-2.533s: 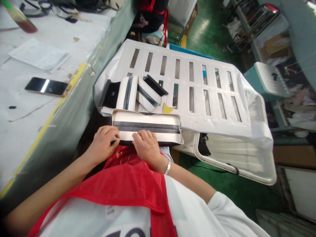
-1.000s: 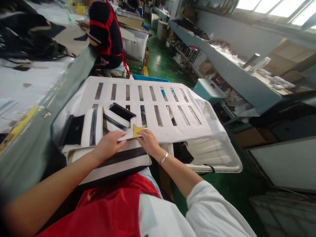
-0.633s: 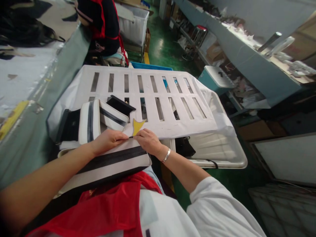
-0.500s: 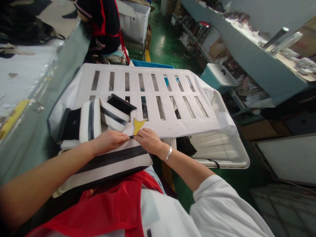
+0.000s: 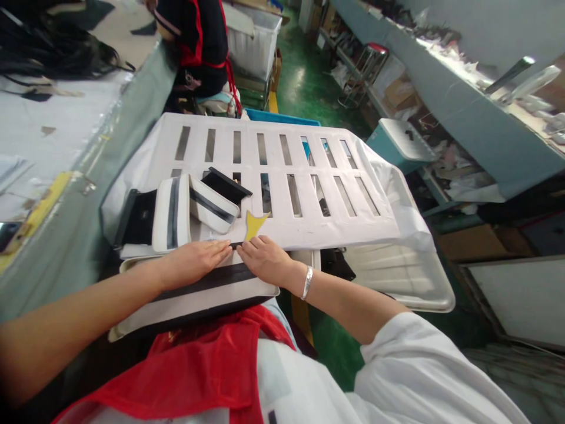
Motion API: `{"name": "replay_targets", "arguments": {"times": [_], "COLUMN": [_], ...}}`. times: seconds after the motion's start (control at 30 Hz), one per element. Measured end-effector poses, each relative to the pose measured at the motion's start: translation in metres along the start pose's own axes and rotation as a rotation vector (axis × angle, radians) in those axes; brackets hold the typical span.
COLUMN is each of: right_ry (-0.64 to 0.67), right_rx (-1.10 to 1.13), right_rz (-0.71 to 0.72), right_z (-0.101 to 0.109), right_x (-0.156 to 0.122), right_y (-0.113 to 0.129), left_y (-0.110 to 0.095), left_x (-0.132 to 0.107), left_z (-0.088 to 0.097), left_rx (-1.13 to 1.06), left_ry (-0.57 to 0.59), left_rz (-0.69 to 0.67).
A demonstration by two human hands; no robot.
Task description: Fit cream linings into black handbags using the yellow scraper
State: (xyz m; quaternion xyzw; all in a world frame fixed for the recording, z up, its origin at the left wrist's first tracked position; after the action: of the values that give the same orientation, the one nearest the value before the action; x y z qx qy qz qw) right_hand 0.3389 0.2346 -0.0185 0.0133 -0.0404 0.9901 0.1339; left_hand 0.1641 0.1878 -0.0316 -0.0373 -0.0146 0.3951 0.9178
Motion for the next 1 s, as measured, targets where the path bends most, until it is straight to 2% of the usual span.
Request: {"name": "replay_targets", "arguments": {"times": [0.1,0.23,0.33,0.43,0.5,0.6,0.7,0.83,0.9,1.0], "right_ry": [0.021,-0.110,-0.110,-0.040,0.000,0.051,0.101,0.122,0.115,0.095], "right_rx": [0.172,0.592,0.838,1.001,1.076,1.127,1.158,1.160,1.138,1.124], "right_rz": [-0.065,-0.141,-0.174,-0.221,-0.246,-0.261,-0.269,-0.254,-0.225,-0.176], "right_z": [0.002,-0.003,-0.012,-0.020,-0.023,-0.024,-0.025,-0.025,-0.024,-0.022], "right_x": [0.014,0.053,0.085,0.109,0.120,0.130,0.137,0.146,0.150,0.153], "right_y": [-0.006,-0.012,-0.007,0.002,0.007,0.012,0.016,0.022,0.025,0.026], "left_y": [0.028,0.065,0.077,0.079,0.079,0.077,0.074,0.070,0.071,0.078], "left_x": [-0.025,-0.070,-0.096,-0.113,-0.122,-0.134,-0.144,-0.147,-0.145,-0.143], "left_z": [0.013,0.028,0.028,0.019,0.012,0.008,0.009,0.011,0.011,0.011], "left_rx": [-0.256,-0.653,-0.843,-0.859,-0.839,-0.742,-0.552,-0.321,-0.299,-0.395], "left_ry": [0.103,0.171,0.094,-0.038,-0.128,-0.209,-0.193,-0.079,-0.060,-0.131], "left_rz": [0.128,0.428,0.563,0.609,0.611,0.507,0.361,0.242,0.244,0.309]}}
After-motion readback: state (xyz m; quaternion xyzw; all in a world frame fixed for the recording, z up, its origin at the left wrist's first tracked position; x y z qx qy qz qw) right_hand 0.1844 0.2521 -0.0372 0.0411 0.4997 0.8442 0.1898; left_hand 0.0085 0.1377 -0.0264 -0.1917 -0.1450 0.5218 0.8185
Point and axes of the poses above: each hand's wrist, its own x-axis towards the middle knuckle, its own z-axis out of the back of the hand, y = z × x, the point moved 3 cm from there along x, towards the middle knuckle, and after that the axes turned 2 degrees about -y, right-handed, at the moved point
